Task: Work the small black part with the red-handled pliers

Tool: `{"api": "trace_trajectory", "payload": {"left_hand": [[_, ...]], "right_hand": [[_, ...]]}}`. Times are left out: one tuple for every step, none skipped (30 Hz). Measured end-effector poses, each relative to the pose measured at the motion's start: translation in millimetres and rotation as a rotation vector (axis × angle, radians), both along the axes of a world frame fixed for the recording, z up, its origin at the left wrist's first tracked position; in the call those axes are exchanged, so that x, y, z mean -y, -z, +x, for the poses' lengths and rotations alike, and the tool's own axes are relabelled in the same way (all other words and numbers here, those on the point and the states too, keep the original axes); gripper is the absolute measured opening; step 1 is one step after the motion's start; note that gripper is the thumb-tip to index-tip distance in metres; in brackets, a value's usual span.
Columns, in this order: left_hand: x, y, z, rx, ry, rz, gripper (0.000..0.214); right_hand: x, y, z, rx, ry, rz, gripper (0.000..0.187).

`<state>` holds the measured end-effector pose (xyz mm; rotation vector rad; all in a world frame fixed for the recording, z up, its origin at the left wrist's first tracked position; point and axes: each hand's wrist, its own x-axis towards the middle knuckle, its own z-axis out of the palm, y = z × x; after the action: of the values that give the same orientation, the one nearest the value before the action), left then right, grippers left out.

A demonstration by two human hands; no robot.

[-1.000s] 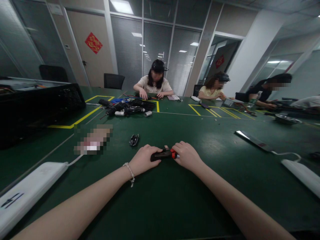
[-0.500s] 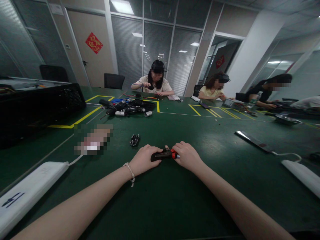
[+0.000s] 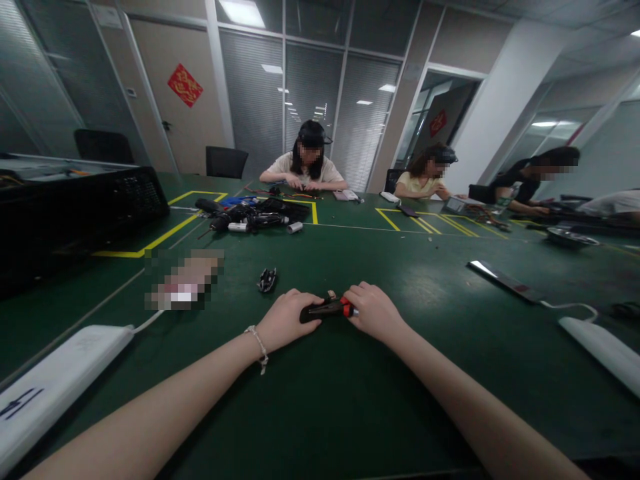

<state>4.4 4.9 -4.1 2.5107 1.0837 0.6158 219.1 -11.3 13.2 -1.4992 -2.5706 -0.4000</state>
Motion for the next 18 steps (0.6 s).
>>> {"api": "trace_trajectory", "payload": {"left_hand": [[-0.1,0.2,-0.1,0.001,0.001,0.002,0.037],[0.0,0.3,-0.1,0.001,0.002,0.004,0.037],[0.0,0.2,-0.2,0.000,0.003,0.005,0.037],[0.2,0.0,-0.3,-0.001,0.004,0.005,0.037],[0.3,-0.2,-0.4,-0.003,0.004,0.004,0.036],[0.4,-0.4,-0.5,-0.007,0.003,0.000,0.036],[0.5,-0.6,-0.5,-0.012,0.002,-0.005,0.036],[0.6,-0.7,-0.5,-0.015,0.000,-0.011,0.037],[0.6,-0.8,-0.5,-0.018,-0.002,-0.015,0.037],[0.7,-0.9,-0.5,-0.019,-0.005,-0.017,0.037],[0.9,-1.1,-0.4,-0.018,-0.007,-0.017,0.037],[1.1,-1.4,-0.3,-0.017,-0.009,-0.017,0.037],[1.4,-1.8,-0.2,-0.016,-0.010,-0.017,0.037],[1.6,-2.4,0.0,-0.016,-0.012,-0.018,0.037],[1.9,-3.0,0.1,-0.018,-0.012,-0.022,0.037],[2.1,-3.6,0.3,-0.019,-0.011,-0.026,0.037],[2.2,-4.2,0.4,-0.020,-0.012,-0.029,0.037],[2.2,-4.6,0.5,-0.020,-0.012,-0.033,0.037]], "right_hand": [[0.1,0.0,-0.3,-0.007,0.000,-0.003,0.017],[0.2,0.1,-0.7,-0.013,0.000,-0.005,0.017],[0.4,0.1,-1.1,-0.018,0.000,-0.007,0.016],[0.6,0.1,-1.4,-0.021,0.001,-0.008,0.016],[0.8,0.0,-1.8,-0.023,0.002,-0.010,0.016],[1.0,-0.1,-2.0,-0.023,0.002,-0.012,0.016],[1.1,-0.3,-2.1,-0.022,0.002,-0.014,0.016],[1.2,-0.5,-2.1,-0.021,0.001,-0.013,0.016],[1.2,-0.7,-1.9,-0.019,-0.001,-0.011,0.016],[1.2,-0.8,-1.6,-0.016,-0.003,-0.005,0.015],[1.1,-1.0,-1.2,-0.011,-0.004,0.002,0.015],[1.0,-1.2,-0.7,-0.004,-0.006,0.011,0.015],[1.0,-1.4,-0.2,0.003,-0.009,0.017,0.016],[0.9,-1.5,0.1,0.010,-0.010,0.023,0.017],[0.9,-1.6,0.4,0.016,-0.011,0.026,0.017],[0.8,-1.6,0.6,0.019,-0.011,0.028,0.017],[0.8,-1.4,0.6,0.020,-0.012,0.027,0.018],[0.7,-1.2,0.5,0.020,-0.012,0.025,0.017]]}}
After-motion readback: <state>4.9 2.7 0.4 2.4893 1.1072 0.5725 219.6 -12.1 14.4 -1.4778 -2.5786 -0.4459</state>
